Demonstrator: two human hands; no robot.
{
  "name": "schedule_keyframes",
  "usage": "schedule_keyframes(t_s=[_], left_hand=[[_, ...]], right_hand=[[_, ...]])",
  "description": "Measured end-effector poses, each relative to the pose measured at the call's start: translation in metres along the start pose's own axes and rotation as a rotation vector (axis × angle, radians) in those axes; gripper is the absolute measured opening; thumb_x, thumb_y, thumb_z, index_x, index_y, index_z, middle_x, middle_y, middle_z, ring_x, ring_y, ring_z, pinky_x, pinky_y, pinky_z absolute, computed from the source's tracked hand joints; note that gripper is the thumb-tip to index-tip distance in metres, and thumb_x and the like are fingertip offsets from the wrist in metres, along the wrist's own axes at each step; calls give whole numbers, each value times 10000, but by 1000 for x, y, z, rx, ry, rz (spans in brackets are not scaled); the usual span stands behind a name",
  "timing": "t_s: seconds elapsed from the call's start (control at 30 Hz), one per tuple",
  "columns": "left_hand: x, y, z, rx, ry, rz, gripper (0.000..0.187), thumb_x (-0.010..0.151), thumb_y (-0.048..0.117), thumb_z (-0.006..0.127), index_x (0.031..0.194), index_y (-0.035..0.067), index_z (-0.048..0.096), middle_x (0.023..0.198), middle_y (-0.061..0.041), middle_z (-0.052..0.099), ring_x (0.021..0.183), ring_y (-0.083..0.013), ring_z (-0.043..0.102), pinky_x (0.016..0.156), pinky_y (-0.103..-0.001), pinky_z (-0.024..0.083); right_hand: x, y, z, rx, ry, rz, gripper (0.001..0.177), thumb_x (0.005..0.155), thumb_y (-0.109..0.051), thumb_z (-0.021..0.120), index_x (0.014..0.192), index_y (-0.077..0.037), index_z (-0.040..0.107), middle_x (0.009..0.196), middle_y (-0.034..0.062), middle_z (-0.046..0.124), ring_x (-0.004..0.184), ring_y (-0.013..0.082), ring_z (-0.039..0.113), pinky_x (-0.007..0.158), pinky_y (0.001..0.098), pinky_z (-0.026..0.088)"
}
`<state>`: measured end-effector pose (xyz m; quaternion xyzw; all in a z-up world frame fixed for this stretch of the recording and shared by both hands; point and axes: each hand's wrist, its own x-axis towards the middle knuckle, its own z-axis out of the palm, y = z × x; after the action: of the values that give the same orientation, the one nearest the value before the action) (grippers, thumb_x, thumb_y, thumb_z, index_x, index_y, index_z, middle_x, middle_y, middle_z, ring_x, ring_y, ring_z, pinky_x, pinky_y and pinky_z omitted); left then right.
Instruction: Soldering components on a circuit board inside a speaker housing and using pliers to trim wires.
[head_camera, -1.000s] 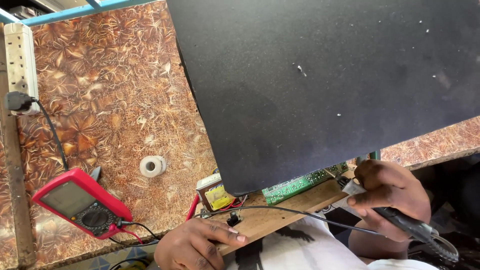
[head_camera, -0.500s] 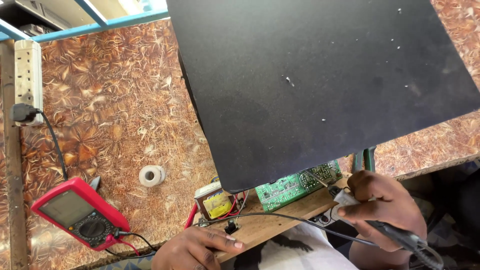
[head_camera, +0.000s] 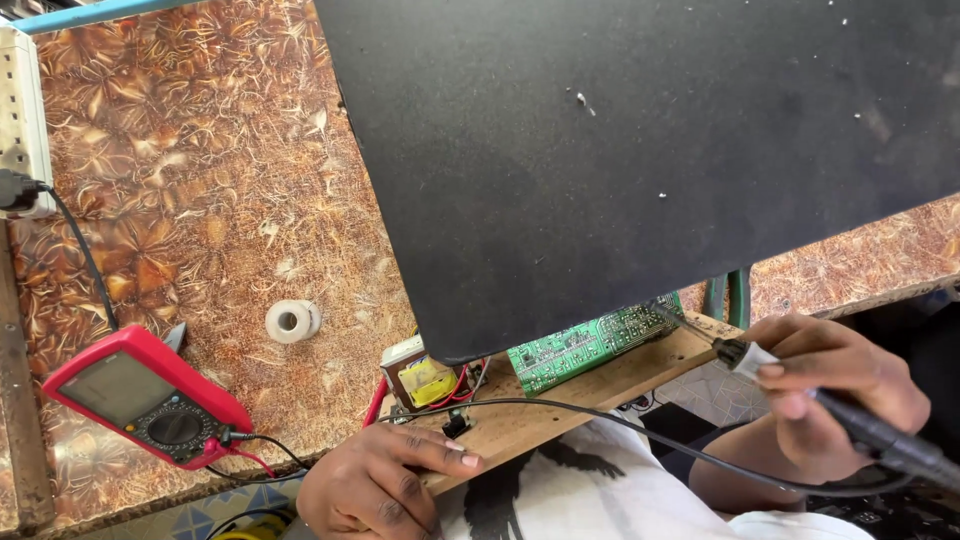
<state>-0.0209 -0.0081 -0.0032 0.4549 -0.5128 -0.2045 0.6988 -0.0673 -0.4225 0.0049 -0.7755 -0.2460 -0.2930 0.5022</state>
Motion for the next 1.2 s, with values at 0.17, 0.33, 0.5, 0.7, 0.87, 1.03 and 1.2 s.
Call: schedule_keyframes(t_s=[0.17, 0.33, 0.5, 0.7, 0.87, 1.03, 1.2], left_hand=[[-1, -3, -3, -3, -25, 21, 428, 1149, 302, 466, 941, 48, 739, 941, -104, 746, 1334, -430, 580, 1068, -622, 564], [0, -5, -8, 13, -61, 50, 445, 1148, 288, 444, 922, 35, 731, 951, -110, 745, 1336, -436, 571, 1053, -611, 550], [1, -1, -6, -10, -44, 25, 430, 1150, 292, 445, 957, 41, 736, 971, -117, 754, 1351, -424, 557, 1083, -621, 549], [3, -3, -7, -7, -10, 18, 417, 1145, 295, 462, 959, 47, 741, 956, -116, 763, 1333, -426, 572, 1087, -626, 565], [1, -2, -7, 20, -15, 20, 397, 1132, 296, 490, 968, 53, 757, 975, -103, 778, 1342, -406, 568, 1089, -598, 561], [-2, -2, -8, 4, 10, 23, 329, 1114, 269, 531, 990, 57, 750, 972, -105, 783, 1337, -400, 575, 1097, -593, 563], [-7, -3, -11, -6, 12, 0, 279, 1101, 262, 568, 1017, 67, 748, 989, -98, 780, 1340, -413, 584, 1107, -609, 566]], right_hand=[[-9, 0, 13, 118, 190, 266, 291, 941, -284, 634, 824, -17, 629, 572, 71, 520, 485, 178, 506, 572, 301, 486], [-13, 8, 16, 81, 262, 269, 316, 923, -269, 634, 849, 37, 604, 544, 89, 505, 437, 179, 532, 545, 301, 482], [-9, 10, 17, 101, 221, 260, 293, 959, -224, 597, 874, 56, 580, 541, 93, 487, 419, 169, 517, 523, 314, 442], [-3, 9, 19, 33, 209, 248, 349, 968, -237, 571, 875, 99, 551, 545, 107, 446, 440, 179, 481, 488, 294, 407], [-11, 15, 23, 49, 290, 260, 382, 931, -273, 612, 823, 90, 558, 514, 111, 436, 401, 201, 472, 507, 320, 409], [-15, 19, 23, 69, 260, 242, 376, 963, -344, 617, 845, 7, 553, 534, 67, 480, 426, 142, 513, 515, 285, 446], [-8, 22, 23, 46, 154, 184, 328, 990, -331, 571, 895, -22, 513, 584, 78, 518, 455, 149, 543, 565, 321, 547]])
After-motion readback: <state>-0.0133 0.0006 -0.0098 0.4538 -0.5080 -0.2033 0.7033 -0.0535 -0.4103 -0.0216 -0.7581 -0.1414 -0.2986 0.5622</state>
